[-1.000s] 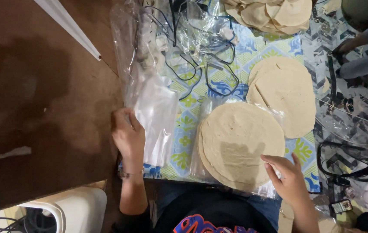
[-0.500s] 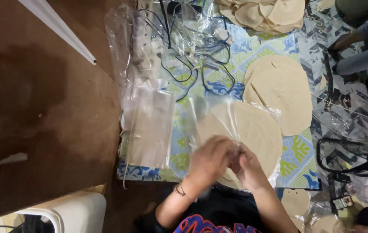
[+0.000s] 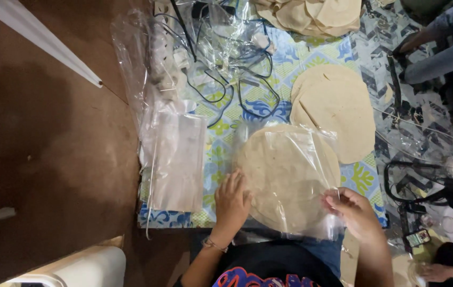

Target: The person stacks tortillas into plastic bags by hand and folds the bags to close them.

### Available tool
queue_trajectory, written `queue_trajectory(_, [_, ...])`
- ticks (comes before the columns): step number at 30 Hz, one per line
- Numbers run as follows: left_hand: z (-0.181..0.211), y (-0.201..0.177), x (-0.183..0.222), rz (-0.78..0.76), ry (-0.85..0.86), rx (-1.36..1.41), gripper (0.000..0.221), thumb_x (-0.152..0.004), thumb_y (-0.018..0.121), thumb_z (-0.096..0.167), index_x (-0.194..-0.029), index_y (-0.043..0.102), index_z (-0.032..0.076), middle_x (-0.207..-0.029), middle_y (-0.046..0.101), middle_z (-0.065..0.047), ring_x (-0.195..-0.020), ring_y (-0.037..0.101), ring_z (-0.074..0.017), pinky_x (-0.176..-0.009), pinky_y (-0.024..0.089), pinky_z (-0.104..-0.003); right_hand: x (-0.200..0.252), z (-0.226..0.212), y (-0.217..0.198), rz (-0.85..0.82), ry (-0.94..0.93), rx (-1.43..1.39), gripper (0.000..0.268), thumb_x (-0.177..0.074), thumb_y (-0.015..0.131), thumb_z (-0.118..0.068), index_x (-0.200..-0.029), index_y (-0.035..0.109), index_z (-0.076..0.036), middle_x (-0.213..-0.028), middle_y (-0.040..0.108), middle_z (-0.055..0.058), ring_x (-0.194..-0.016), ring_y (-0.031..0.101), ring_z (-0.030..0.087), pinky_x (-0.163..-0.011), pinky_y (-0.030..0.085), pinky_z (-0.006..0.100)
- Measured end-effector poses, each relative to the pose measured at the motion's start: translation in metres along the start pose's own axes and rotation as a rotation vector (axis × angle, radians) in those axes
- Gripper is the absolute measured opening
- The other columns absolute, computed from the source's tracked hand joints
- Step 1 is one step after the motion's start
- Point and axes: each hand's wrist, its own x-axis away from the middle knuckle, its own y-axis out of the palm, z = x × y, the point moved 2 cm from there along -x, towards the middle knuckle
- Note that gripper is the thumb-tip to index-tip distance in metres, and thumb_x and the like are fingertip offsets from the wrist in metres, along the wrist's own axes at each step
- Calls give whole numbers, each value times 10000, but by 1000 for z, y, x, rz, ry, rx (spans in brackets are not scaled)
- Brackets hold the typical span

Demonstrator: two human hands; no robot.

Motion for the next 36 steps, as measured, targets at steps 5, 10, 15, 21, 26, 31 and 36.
queue_trajectory(5, [12,-6,1,28,-47,-74,567,-859,717,304,-1362,584,78,-1505,455,-149,-1401,378,-383,-1122,268,-573,11,-9,7,-37,46,68,286,-924,637,-88,-1175,713,26,-1042,772,125,-927,748,219,-822,611,371])
queue_trajectory(10, [72,-29,4,121,191,185,551,-857,762,231,-1335,583,22,-1507,516,-221,-1394,475,-417,-1153,358,-518,4,-8,45,-90,-209,216,188,-840,751,-39,-996,705,55,-916,768,96,-820,726,132,-748,614,298])
queue_trajectory(15, [93,-20,5,27,279,484,551,-819,776,158,-1311,582,3,-1281,612,-208,-1197,572,-418,-1012,453,-505,-18,64,36,-87,-284,181,216,-929,811,-10,-847,619,45,-784,631,76,-709,525,97,-633,448,259])
queue_trajectory(21, [70,2,0,39,223,456,212,-974,685,102,-1184,653,90,-1118,684,-106,-1049,661,-328,-896,524,-464,30,-42,100,-172,-46,140,446,-734,809,-4,-1152,657,-41,-939,738,-6,-810,679,63,-736,566,231])
queue_trajectory(26, [60,0,-6,0,184,327,301,-926,657,113,-1219,639,47,-1159,664,-155,-1089,635,-369,-913,505,-492,24,-15,56,-126,77,281,327,-803,759,-89,-1119,717,-17,-830,797,42,-685,713,123,-632,551,270])
queue_trajectory(31, [81,-23,-5,-7,294,350,508,-908,759,273,-1294,590,-11,-1358,613,-222,-1279,562,-405,-1043,443,-502,0,30,32,164,-38,332,347,-882,871,-227,-849,666,50,-671,594,78,-561,482,158,-518,360,304])
queue_trajectory(36, [90,-11,2,-27,358,604,582,-808,800,211,-1297,571,-5,-1214,632,-209,-1112,622,-400,-920,504,-475,4,19,74,61,-241,387,309,-809,857,-279,-787,655,-46,-682,593,-22,-627,522,87,-565,405,267])
